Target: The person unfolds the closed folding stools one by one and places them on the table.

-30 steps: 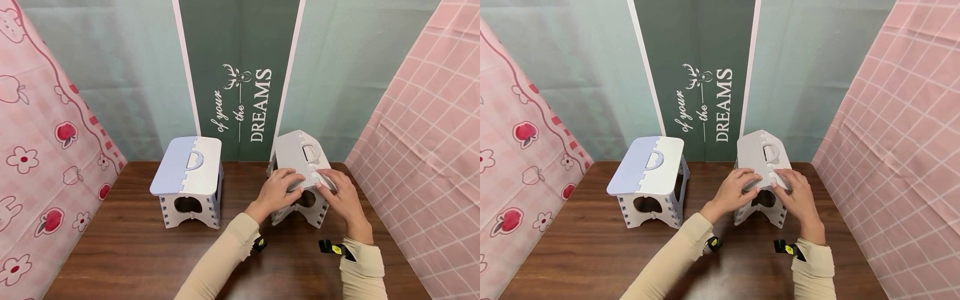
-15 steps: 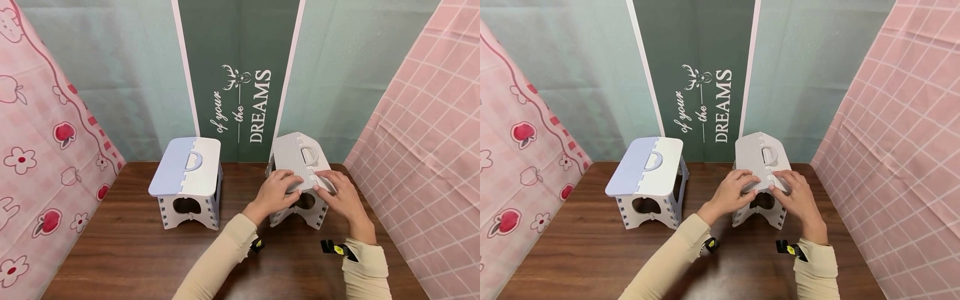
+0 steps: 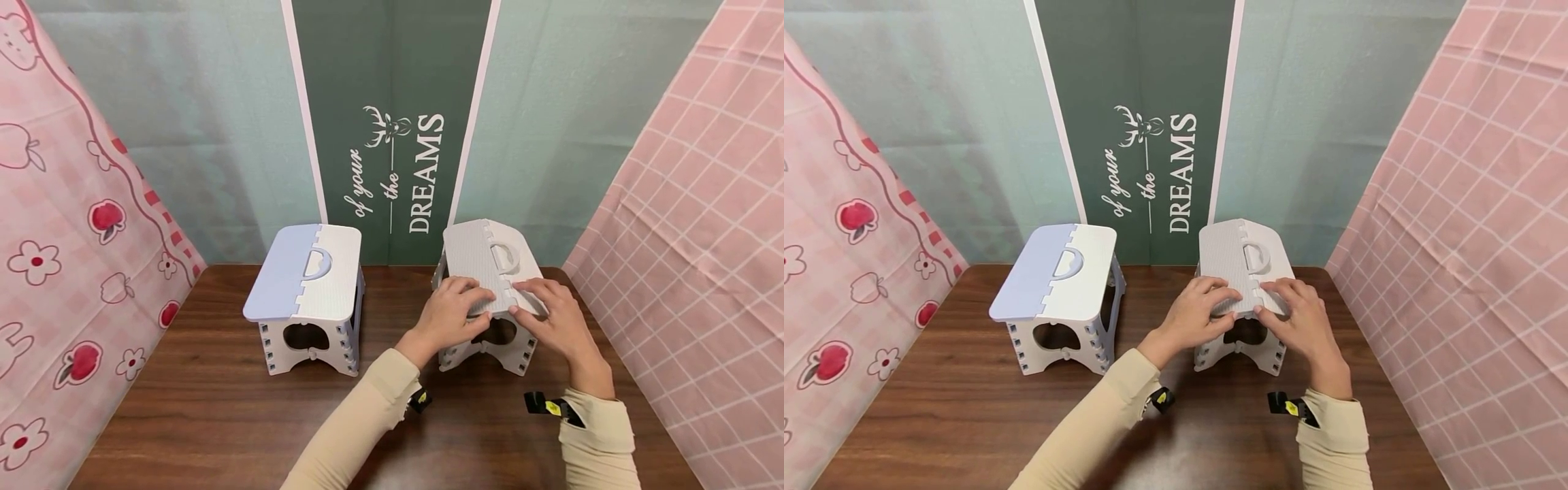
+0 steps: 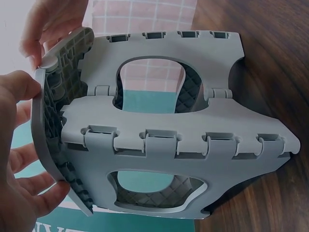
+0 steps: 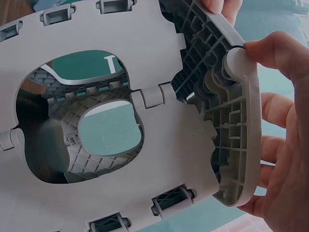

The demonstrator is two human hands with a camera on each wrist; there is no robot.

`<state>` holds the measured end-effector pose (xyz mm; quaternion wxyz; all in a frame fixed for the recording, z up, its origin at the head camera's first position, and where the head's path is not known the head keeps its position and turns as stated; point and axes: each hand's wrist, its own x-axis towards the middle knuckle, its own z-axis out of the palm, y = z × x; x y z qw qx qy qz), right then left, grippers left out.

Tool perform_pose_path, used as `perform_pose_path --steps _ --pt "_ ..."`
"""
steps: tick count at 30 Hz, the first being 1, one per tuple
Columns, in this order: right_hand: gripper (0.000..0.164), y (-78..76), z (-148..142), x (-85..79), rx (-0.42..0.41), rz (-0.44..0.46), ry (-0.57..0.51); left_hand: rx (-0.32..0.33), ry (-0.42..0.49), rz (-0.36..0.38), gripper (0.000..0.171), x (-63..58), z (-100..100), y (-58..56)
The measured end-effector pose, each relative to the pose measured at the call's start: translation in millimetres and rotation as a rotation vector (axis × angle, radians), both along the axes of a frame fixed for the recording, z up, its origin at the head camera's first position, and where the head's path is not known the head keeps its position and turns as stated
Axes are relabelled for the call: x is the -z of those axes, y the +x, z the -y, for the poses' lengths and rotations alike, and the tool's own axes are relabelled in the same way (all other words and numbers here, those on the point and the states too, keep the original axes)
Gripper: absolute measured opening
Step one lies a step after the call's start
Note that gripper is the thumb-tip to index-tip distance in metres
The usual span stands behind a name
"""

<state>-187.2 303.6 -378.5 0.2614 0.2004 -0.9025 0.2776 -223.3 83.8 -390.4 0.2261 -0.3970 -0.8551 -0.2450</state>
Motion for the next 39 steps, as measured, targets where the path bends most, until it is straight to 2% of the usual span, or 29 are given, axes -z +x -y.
perform_pose_path --steps 7,17,23,26,31,35,39 --pt "0.036 -0.7 -0.2 1.3 0.007 -0.037 0.022 -0.005 -0.021 -0.017 0.026 0.1 -0.6 0.3" --pt "0.036 0.8 2.4 3.8 0.077 0.008 0.104 -0.054 -0.097 -0.024 0.027 0.3 -1.5 2.2" --pt "0.036 -2.8 4.9 4.9 0.078 0.008 0.098 -0.064 -0.106 -0.024 0.027 -0.6 0.8 -0.6" --pt "0.036 -3.1 7.7 5.9 0.085 0.029 0.101 -0.045 -0.097 -0.005 0.027 0.1 4.5 -2.7" --pt "0.039 2.1 13.5 6.1 0.128 0.047 0.066 -0.017 -0.046 0.028 0.034 -2.0 18.6 -3.7" --pt "0.042 3.5 24.4 -3.6 0.125 0.025 0.031 -0.061 -0.008 0.054 0.039 -10.7 39.9 -2.5" --pt "0.047 -2.3 40.1 -21.8 0.073 0.029 0.054 -0.117 0.005 0.088 0.044 -27.4 66.6 -4.6"
